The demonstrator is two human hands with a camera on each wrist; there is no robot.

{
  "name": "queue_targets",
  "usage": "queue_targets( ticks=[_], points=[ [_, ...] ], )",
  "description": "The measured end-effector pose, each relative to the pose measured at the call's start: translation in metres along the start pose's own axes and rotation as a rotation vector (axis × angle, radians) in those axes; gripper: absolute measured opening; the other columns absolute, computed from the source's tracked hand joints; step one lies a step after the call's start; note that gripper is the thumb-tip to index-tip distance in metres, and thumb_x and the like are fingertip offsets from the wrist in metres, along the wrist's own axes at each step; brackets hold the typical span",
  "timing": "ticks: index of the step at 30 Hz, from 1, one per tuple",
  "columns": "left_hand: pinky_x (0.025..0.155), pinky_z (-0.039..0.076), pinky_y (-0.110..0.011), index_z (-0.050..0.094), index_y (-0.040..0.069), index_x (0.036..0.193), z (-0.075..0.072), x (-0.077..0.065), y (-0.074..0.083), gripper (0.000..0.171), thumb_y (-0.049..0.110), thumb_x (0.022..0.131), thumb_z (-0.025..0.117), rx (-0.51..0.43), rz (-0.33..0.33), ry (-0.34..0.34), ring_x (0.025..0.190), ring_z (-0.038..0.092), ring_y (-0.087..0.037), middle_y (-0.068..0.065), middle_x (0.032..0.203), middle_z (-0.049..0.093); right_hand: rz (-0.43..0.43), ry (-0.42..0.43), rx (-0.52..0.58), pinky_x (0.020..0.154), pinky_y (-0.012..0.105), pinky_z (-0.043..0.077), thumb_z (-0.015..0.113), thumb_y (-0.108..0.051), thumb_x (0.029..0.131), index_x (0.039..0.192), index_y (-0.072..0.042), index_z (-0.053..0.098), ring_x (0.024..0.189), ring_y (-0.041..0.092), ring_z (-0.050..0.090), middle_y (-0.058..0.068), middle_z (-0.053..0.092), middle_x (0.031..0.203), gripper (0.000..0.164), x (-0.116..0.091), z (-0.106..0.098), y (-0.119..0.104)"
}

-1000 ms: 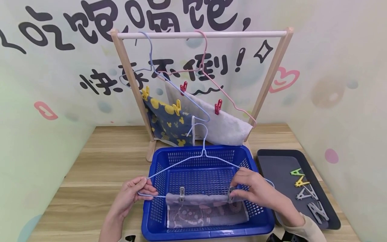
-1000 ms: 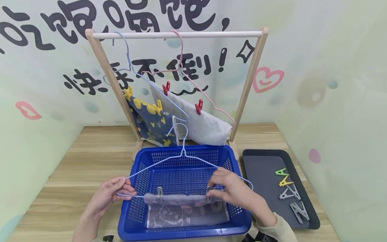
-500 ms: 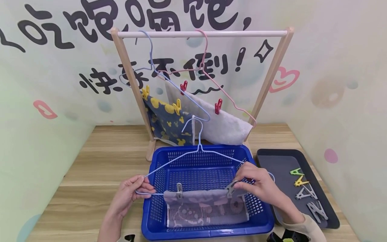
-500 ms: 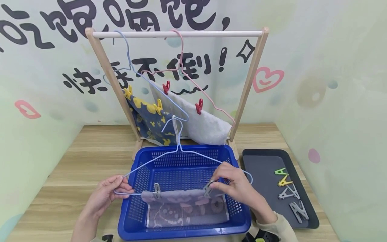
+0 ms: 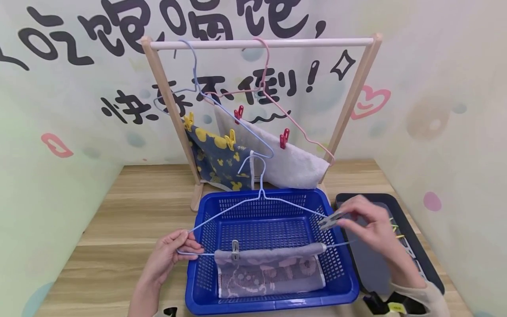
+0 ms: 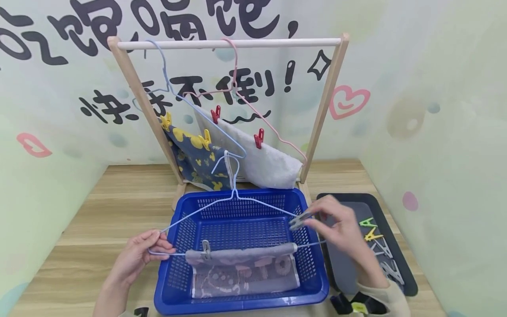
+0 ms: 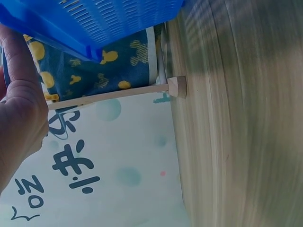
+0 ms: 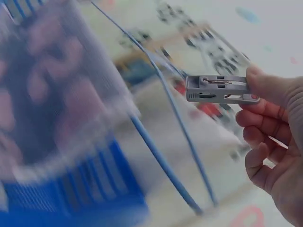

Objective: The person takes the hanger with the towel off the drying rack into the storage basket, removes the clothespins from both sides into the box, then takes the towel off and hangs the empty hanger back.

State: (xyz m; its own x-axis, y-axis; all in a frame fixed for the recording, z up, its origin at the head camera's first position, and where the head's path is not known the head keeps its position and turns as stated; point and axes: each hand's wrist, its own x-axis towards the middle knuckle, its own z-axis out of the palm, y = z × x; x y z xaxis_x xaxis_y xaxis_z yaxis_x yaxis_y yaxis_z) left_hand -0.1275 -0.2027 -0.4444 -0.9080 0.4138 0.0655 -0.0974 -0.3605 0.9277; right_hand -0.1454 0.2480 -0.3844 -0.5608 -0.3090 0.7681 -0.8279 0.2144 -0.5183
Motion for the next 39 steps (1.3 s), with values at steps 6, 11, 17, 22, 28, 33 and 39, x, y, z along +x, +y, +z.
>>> queue_targets(
  ticks=[6, 11, 17, 22, 28, 33, 39],
  points=[
    [0.070, 0.055, -0.027, 0.063, 0.008, 0.093, -0.001, -0.001, 0.000, 0.029, 0.009, 0.102, 0.035, -0.007, -0.001, 0.021, 0.082, 0.069, -0.015, -0.005, 0.086, 0.071, 0.344, 0.034, -0.218, 0.049, 0.014, 0.043, 0.073, 0.018, 0.067, 0.084, 0.003, 0.061, 0.058, 0.002, 0.052, -0.006, 0.061, 0.077, 0.026, -0.023, -0.051, 0.020],
    [0.070, 0.055, -0.027, 0.063, 0.008, 0.094, -0.001, 0.000, 0.001, 0.029, 0.010, 0.103, 0.035, -0.002, -0.004, 0.017, 0.082, 0.069, -0.015, -0.004, 0.086, 0.071, 0.676, -0.136, -0.341, 0.049, 0.019, 0.046, 0.072, -0.001, 0.079, 0.085, -0.001, 0.059, 0.057, 0.003, 0.057, -0.007, 0.062, 0.070, 0.014, -0.046, -0.070, 0.037],
    [0.070, 0.055, -0.027, 0.063, 0.008, 0.094, -0.002, 0.001, 0.000, 0.030, 0.009, 0.103, 0.034, -0.010, 0.012, 0.002, 0.082, 0.069, -0.015, -0.004, 0.086, 0.071, 0.879, -0.274, -0.519, 0.048, 0.026, 0.043, 0.071, -0.023, 0.084, 0.090, 0.004, 0.060, 0.056, 0.012, 0.055, 0.004, 0.064, 0.068, 0.030, -0.061, -0.071, 0.054],
    [0.070, 0.055, -0.027, 0.063, 0.008, 0.094, -0.002, 0.001, -0.001, 0.031, 0.009, 0.103, 0.034, -0.015, 0.012, 0.005, 0.082, 0.069, -0.016, -0.004, 0.086, 0.071, 0.906, -0.376, -0.662, 0.052, 0.034, 0.046, 0.074, -0.024, 0.078, 0.090, 0.009, 0.060, 0.058, 0.017, 0.056, 0.009, 0.064, 0.070, 0.038, -0.069, -0.062, 0.072],
    [0.070, 0.055, -0.027, 0.063, 0.008, 0.093, -0.001, 0.000, -0.001, 0.030, 0.009, 0.102, 0.035, -0.019, 0.014, 0.019, 0.082, 0.069, -0.016, -0.005, 0.085, 0.071, 0.928, -0.446, -0.729, 0.053, 0.041, 0.045, 0.077, -0.016, 0.070, 0.081, 0.006, 0.055, 0.060, 0.025, 0.055, 0.013, 0.060, 0.068, 0.032, -0.079, -0.050, 0.088],
    [0.070, 0.055, -0.027, 0.063, 0.008, 0.093, 0.000, 0.000, -0.001, 0.030, 0.009, 0.102, 0.035, -0.023, 0.015, 0.024, 0.081, 0.069, -0.016, -0.005, 0.085, 0.071, 0.946, -0.475, -0.757, 0.051, 0.039, 0.043, 0.078, -0.015, 0.068, 0.075, 0.003, 0.054, 0.058, 0.025, 0.052, 0.011, 0.056, 0.065, 0.031, -0.085, -0.043, 0.093],
    [0.070, 0.055, -0.027, 0.064, 0.008, 0.093, 0.000, 0.000, -0.001, 0.031, 0.009, 0.103, 0.034, -0.041, 0.017, 0.015, 0.082, 0.069, -0.016, -0.005, 0.085, 0.071, 0.937, -0.505, -0.744, 0.049, 0.035, 0.040, 0.082, -0.019, 0.067, 0.071, 0.000, 0.050, 0.055, 0.021, 0.047, 0.006, 0.051, 0.062, 0.037, -0.094, -0.040, 0.098]
  ],
)
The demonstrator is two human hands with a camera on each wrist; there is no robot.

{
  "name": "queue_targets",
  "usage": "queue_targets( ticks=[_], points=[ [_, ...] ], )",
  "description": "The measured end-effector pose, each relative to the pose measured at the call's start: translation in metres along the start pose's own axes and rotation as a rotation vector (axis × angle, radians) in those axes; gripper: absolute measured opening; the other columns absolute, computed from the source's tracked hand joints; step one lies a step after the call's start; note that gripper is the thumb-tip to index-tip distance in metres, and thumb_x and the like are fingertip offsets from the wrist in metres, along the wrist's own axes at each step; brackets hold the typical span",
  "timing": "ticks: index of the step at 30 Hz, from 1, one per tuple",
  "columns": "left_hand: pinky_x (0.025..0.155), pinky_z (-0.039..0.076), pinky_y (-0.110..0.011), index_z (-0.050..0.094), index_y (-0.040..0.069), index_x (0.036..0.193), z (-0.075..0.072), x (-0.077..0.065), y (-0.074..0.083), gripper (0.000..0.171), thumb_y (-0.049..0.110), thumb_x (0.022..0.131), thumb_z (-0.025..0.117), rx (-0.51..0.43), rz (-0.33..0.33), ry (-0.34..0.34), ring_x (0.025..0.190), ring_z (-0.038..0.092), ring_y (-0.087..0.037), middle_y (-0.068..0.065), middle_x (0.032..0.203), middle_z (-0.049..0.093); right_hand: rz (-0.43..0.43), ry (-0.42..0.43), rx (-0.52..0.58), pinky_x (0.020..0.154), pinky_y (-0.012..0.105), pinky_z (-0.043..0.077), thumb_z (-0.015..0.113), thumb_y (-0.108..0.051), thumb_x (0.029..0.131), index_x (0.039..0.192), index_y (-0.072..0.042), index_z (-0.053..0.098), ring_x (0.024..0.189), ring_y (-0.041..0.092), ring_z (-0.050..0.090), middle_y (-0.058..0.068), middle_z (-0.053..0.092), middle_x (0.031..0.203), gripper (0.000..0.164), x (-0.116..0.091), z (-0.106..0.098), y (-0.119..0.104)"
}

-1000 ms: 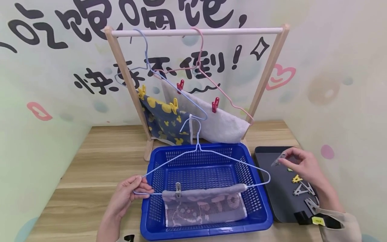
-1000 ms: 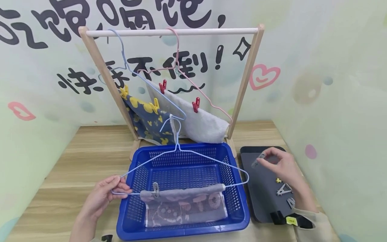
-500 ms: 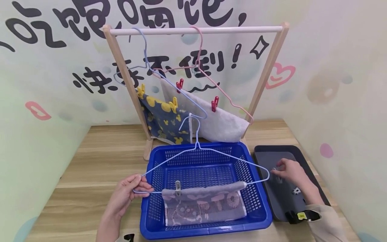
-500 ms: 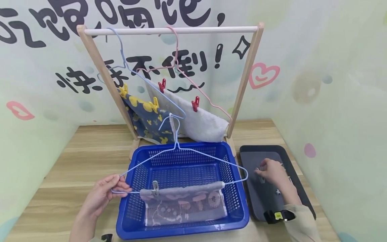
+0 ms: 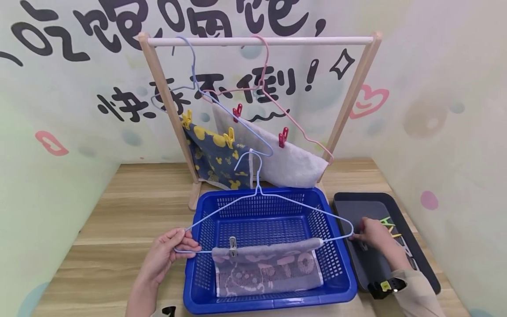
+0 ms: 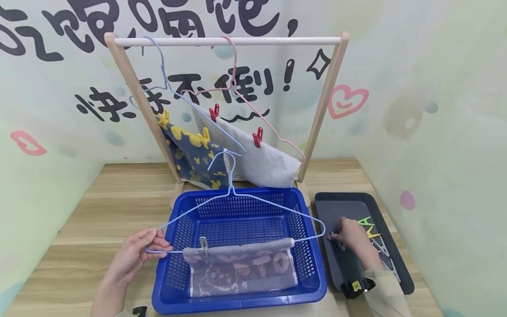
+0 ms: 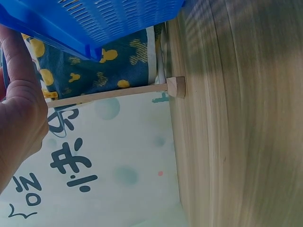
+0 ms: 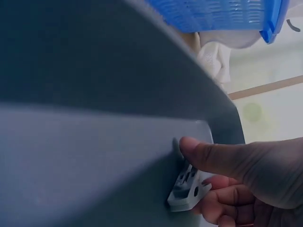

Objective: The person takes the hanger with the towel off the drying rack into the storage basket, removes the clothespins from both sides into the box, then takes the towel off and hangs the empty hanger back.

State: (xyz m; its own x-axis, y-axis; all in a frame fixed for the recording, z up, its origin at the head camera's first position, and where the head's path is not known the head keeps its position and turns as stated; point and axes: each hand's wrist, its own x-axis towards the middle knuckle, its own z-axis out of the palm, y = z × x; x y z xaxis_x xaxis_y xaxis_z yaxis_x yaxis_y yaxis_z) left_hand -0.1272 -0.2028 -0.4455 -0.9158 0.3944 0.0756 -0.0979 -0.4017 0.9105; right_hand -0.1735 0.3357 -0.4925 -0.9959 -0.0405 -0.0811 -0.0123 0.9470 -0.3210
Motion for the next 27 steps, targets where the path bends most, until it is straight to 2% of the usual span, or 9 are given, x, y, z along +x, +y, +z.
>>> queue_targets(
  ticks=[6, 9, 14, 17, 20, 25, 27],
  points=[
    [0.070, 0.055, -0.027, 0.063, 0.007, 0.093, 0.000, 0.001, 0.000, 0.030, 0.009, 0.103, 0.034, -0.006, 0.000, -0.006, 0.082, 0.069, -0.016, -0.005, 0.085, 0.071, -0.013, -0.006, -0.019, 0.048, 0.033, 0.038, 0.082, -0.020, 0.069, 0.072, -0.002, 0.049, 0.055, 0.020, 0.046, 0.005, 0.050, 0.062, 0.038, -0.001, 0.002, 0.001],
    [0.070, 0.055, -0.027, 0.063, 0.007, 0.094, 0.000, 0.001, 0.000, 0.031, 0.008, 0.103, 0.034, -0.013, 0.004, -0.013, 0.082, 0.069, -0.015, -0.005, 0.086, 0.071, -0.016, -0.007, -0.026, 0.049, 0.035, 0.041, 0.080, -0.021, 0.071, 0.075, 0.001, 0.053, 0.056, 0.021, 0.049, 0.007, 0.055, 0.064, 0.035, -0.002, 0.000, 0.001],
    [0.070, 0.055, -0.027, 0.063, 0.007, 0.094, 0.000, 0.001, -0.001, 0.031, 0.008, 0.103, 0.034, -0.012, 0.005, -0.013, 0.082, 0.069, -0.015, -0.005, 0.086, 0.071, -0.003, 0.036, -0.032, 0.055, 0.043, 0.048, 0.074, -0.020, 0.078, 0.090, 0.009, 0.057, 0.061, 0.026, 0.058, 0.017, 0.063, 0.073, 0.035, -0.009, -0.018, -0.005],
    [0.070, 0.055, -0.027, 0.063, 0.008, 0.094, 0.000, 0.001, -0.001, 0.031, 0.009, 0.103, 0.033, -0.010, 0.003, -0.010, 0.082, 0.069, -0.015, -0.005, 0.086, 0.071, 0.010, 0.120, -0.019, 0.054, 0.045, 0.048, 0.072, -0.017, 0.080, 0.094, 0.011, 0.057, 0.061, 0.027, 0.059, 0.019, 0.063, 0.074, 0.035, -0.018, -0.036, -0.014],
    [0.070, 0.055, -0.027, 0.064, 0.008, 0.094, 0.000, 0.001, -0.001, 0.032, 0.008, 0.103, 0.033, -0.009, 0.003, -0.009, 0.082, 0.069, -0.015, -0.005, 0.086, 0.071, 0.002, 0.227, 0.009, 0.050, 0.041, 0.047, 0.071, -0.015, 0.082, 0.096, 0.011, 0.056, 0.055, 0.023, 0.056, 0.018, 0.062, 0.071, 0.034, -0.027, -0.053, -0.028],
    [0.070, 0.055, -0.027, 0.064, 0.009, 0.094, 0.000, 0.002, -0.002, 0.033, 0.008, 0.103, 0.032, -0.005, 0.002, -0.015, 0.082, 0.069, -0.015, -0.005, 0.086, 0.071, -0.073, 0.447, 0.057, 0.048, 0.039, 0.046, 0.073, -0.010, 0.080, 0.093, 0.007, 0.058, 0.052, 0.023, 0.056, 0.017, 0.063, 0.068, 0.026, -0.038, -0.074, -0.059],
    [0.070, 0.055, -0.027, 0.064, 0.009, 0.094, 0.000, 0.002, -0.002, 0.032, 0.008, 0.103, 0.033, -0.001, -0.001, -0.015, 0.082, 0.069, -0.015, -0.005, 0.086, 0.071, -0.137, 0.546, 0.052, 0.047, 0.038, 0.045, 0.076, -0.007, 0.076, 0.090, 0.005, 0.060, 0.052, 0.023, 0.056, 0.014, 0.063, 0.066, 0.024, -0.039, -0.079, -0.073]
  ],
)
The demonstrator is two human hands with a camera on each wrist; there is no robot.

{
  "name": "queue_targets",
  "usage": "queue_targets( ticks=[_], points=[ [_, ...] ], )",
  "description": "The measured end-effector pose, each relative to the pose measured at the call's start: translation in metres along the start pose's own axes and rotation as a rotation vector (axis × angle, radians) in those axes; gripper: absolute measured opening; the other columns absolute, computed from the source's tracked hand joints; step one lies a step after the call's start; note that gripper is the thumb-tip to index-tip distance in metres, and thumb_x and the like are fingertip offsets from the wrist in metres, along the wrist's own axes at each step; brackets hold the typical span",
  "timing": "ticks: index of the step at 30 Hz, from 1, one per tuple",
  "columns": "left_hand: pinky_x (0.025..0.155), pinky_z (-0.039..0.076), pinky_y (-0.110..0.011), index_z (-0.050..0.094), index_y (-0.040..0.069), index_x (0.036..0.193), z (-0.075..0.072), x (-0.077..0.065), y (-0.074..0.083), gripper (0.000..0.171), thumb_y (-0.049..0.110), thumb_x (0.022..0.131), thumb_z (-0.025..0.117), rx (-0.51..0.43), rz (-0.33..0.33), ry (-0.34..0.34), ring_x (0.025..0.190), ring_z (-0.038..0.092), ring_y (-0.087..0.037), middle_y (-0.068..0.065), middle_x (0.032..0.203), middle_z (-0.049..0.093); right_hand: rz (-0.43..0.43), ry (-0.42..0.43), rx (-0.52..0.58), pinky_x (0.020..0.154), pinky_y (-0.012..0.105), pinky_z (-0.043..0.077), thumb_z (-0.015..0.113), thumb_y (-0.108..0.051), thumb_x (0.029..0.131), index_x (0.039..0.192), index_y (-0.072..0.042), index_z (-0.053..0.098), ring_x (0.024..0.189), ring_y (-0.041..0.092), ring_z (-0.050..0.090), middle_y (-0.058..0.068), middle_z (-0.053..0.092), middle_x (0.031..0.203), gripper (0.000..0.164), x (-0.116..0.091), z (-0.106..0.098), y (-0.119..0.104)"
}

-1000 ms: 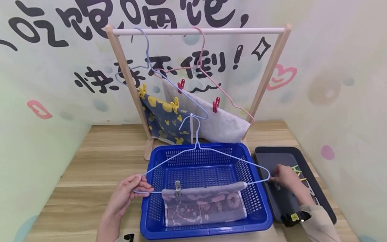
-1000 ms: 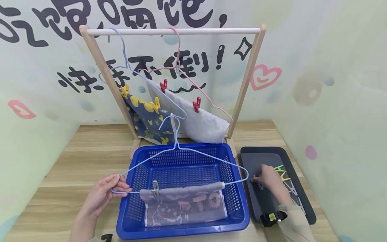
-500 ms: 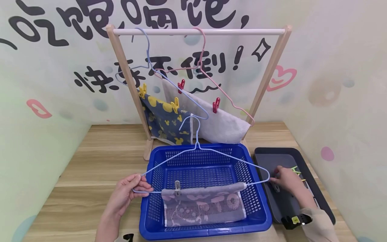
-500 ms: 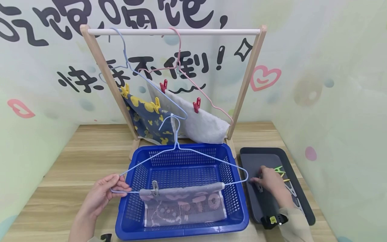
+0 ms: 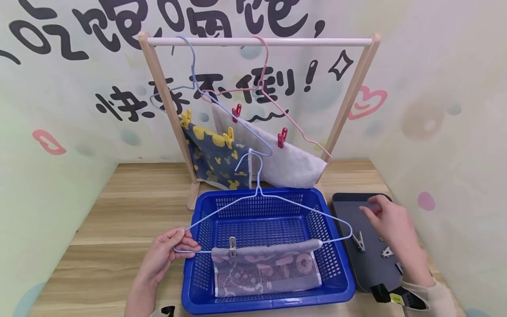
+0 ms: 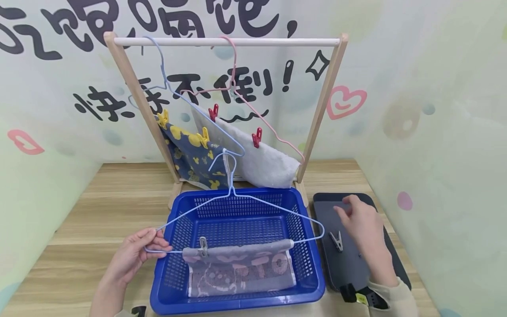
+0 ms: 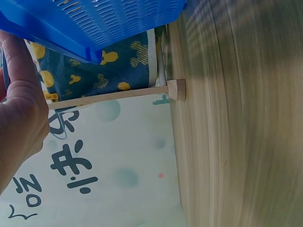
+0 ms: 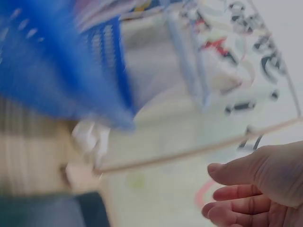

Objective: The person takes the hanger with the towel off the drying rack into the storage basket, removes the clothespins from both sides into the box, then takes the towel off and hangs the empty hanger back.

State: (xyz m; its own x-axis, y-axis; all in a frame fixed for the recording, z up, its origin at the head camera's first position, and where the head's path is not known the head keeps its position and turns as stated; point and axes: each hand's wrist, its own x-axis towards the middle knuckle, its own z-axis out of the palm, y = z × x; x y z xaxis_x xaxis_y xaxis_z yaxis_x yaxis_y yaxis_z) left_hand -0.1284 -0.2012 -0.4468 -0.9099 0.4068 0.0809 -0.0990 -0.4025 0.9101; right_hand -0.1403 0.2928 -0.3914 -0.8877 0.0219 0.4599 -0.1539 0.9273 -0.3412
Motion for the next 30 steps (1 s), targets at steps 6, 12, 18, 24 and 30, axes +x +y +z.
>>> queue_targets(
  ticks=[6, 12, 18, 24, 30],
  points=[
    [0.070, 0.055, -0.027, 0.064, 0.009, 0.094, 0.000, 0.000, 0.000, 0.031, 0.010, 0.103, 0.034, 0.014, -0.010, 0.014, 0.082, 0.069, -0.015, -0.004, 0.086, 0.071, -0.192, 0.114, 0.097, 0.046, 0.028, 0.046, 0.080, -0.001, 0.069, 0.084, -0.001, 0.067, 0.052, 0.016, 0.056, 0.006, 0.064, 0.066, 0.020, 0.007, 0.001, -0.044],
    [0.070, 0.055, -0.027, 0.064, 0.009, 0.093, 0.001, 0.001, 0.000, 0.032, 0.009, 0.103, 0.034, 0.015, -0.013, 0.016, 0.082, 0.069, -0.015, -0.004, 0.086, 0.071, -0.391, 0.055, 0.267, 0.053, 0.026, 0.051, 0.079, 0.000, 0.069, 0.084, -0.004, 0.068, 0.061, 0.010, 0.059, 0.003, 0.067, 0.075, 0.019, 0.009, 0.015, -0.085],
    [0.070, 0.055, -0.027, 0.064, 0.009, 0.093, 0.001, 0.001, 0.000, 0.031, 0.010, 0.103, 0.034, 0.025, -0.020, 0.025, 0.082, 0.068, -0.015, -0.004, 0.086, 0.071, -0.545, -0.139, 0.384, 0.060, 0.026, 0.052, 0.079, -0.011, 0.073, 0.094, -0.004, 0.067, 0.071, 0.012, 0.061, 0.004, 0.067, 0.086, 0.025, 0.009, 0.037, -0.127],
    [0.070, 0.055, -0.027, 0.064, 0.009, 0.093, 0.001, 0.002, 0.000, 0.030, 0.011, 0.103, 0.036, 0.024, -0.024, 0.024, 0.082, 0.068, -0.015, -0.003, 0.086, 0.071, -0.658, -0.332, 0.354, 0.071, 0.023, 0.053, 0.076, -0.025, 0.078, 0.105, -0.006, 0.067, 0.085, 0.012, 0.062, 0.003, 0.067, 0.095, 0.034, 0.004, 0.053, -0.165],
    [0.070, 0.055, -0.027, 0.064, 0.009, 0.094, 0.001, 0.003, -0.001, 0.031, 0.009, 0.103, 0.034, 0.005, -0.012, 0.004, 0.082, 0.069, -0.015, -0.004, 0.086, 0.071, -0.705, -0.457, 0.272, 0.073, 0.025, 0.053, 0.074, -0.034, 0.081, 0.111, -0.008, 0.066, 0.091, 0.014, 0.062, 0.003, 0.066, 0.100, 0.041, -0.003, 0.068, -0.192]
  ],
)
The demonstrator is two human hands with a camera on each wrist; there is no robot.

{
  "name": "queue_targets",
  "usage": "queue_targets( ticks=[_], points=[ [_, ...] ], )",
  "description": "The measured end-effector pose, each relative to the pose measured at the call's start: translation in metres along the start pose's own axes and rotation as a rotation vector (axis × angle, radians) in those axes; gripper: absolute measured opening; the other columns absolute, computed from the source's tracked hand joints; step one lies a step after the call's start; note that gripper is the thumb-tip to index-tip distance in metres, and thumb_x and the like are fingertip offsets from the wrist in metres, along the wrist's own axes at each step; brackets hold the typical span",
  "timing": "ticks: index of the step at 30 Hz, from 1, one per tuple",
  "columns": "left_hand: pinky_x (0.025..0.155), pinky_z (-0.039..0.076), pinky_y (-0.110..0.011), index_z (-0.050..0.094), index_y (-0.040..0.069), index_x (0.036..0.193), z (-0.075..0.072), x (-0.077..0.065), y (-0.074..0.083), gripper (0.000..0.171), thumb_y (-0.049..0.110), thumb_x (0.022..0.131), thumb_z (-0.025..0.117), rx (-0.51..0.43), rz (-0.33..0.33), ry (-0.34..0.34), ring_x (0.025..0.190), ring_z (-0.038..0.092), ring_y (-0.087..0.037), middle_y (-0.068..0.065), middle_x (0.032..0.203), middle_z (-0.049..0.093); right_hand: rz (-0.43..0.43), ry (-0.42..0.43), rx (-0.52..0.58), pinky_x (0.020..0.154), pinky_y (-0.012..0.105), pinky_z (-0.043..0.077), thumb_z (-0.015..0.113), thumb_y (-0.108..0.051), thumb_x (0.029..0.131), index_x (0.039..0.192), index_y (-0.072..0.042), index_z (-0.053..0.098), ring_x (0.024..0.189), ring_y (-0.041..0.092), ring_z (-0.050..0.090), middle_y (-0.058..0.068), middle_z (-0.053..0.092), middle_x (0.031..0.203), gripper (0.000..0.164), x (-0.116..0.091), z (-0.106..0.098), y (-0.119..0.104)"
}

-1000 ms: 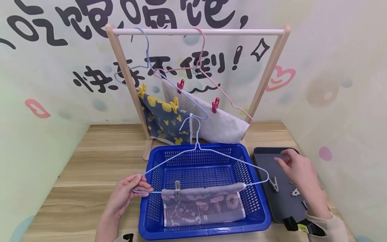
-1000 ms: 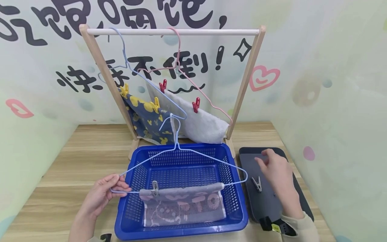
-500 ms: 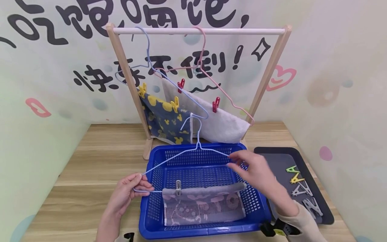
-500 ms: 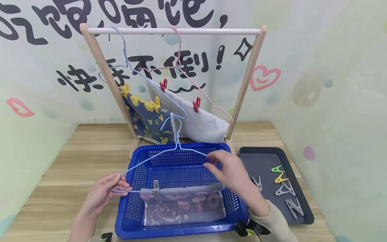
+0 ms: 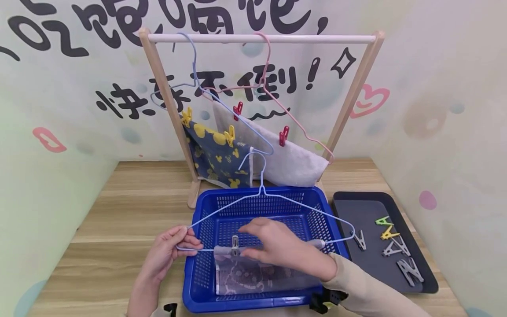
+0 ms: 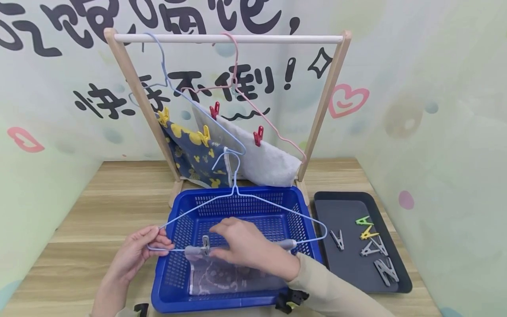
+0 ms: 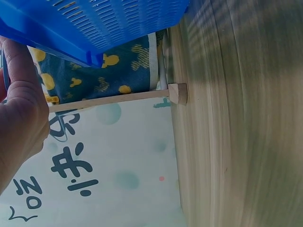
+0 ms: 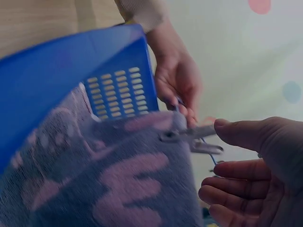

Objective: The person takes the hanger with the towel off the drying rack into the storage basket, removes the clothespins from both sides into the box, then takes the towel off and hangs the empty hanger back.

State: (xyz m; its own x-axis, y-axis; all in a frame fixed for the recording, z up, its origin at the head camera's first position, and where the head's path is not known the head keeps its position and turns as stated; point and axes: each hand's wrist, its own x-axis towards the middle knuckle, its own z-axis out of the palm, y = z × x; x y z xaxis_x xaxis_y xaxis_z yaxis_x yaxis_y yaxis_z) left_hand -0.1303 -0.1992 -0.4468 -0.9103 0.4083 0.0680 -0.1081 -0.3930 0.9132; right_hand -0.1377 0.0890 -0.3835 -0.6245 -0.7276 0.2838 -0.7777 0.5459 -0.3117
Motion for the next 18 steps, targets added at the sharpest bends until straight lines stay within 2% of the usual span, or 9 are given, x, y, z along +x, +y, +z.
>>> queue_targets(
  ticks=[4, 9, 18],
  points=[
    [0.070, 0.055, -0.027, 0.064, 0.008, 0.094, 0.001, 0.000, 0.000, 0.032, 0.007, 0.103, 0.033, -0.008, 0.009, -0.012, 0.082, 0.069, -0.015, -0.004, 0.087, 0.071, 0.010, -0.022, 0.004, 0.069, 0.023, 0.052, 0.074, -0.034, 0.080, 0.111, -0.007, 0.066, 0.086, 0.013, 0.062, 0.003, 0.066, 0.097, 0.041, 0.006, 0.010, -0.005],
    [0.070, 0.055, -0.027, 0.064, 0.008, 0.094, 0.001, 0.001, 0.001, 0.032, 0.008, 0.103, 0.033, -0.009, 0.011, -0.012, 0.082, 0.069, -0.015, -0.005, 0.086, 0.071, -0.004, -0.007, 0.016, 0.061, 0.016, 0.047, 0.075, -0.031, 0.080, 0.103, -0.008, 0.068, 0.075, 0.009, 0.059, 0.000, 0.065, 0.089, 0.033, 0.008, 0.015, -0.006],
    [0.070, 0.055, -0.028, 0.063, 0.007, 0.094, 0.001, 0.001, 0.000, 0.031, 0.009, 0.103, 0.034, -0.003, 0.005, 0.001, 0.082, 0.069, -0.016, -0.005, 0.086, 0.071, -0.034, 0.066, 0.061, 0.060, 0.014, 0.045, 0.075, -0.030, 0.080, 0.094, -0.007, 0.068, 0.070, 0.008, 0.058, 0.001, 0.066, 0.084, 0.028, 0.008, 0.018, -0.007]
  ],
)
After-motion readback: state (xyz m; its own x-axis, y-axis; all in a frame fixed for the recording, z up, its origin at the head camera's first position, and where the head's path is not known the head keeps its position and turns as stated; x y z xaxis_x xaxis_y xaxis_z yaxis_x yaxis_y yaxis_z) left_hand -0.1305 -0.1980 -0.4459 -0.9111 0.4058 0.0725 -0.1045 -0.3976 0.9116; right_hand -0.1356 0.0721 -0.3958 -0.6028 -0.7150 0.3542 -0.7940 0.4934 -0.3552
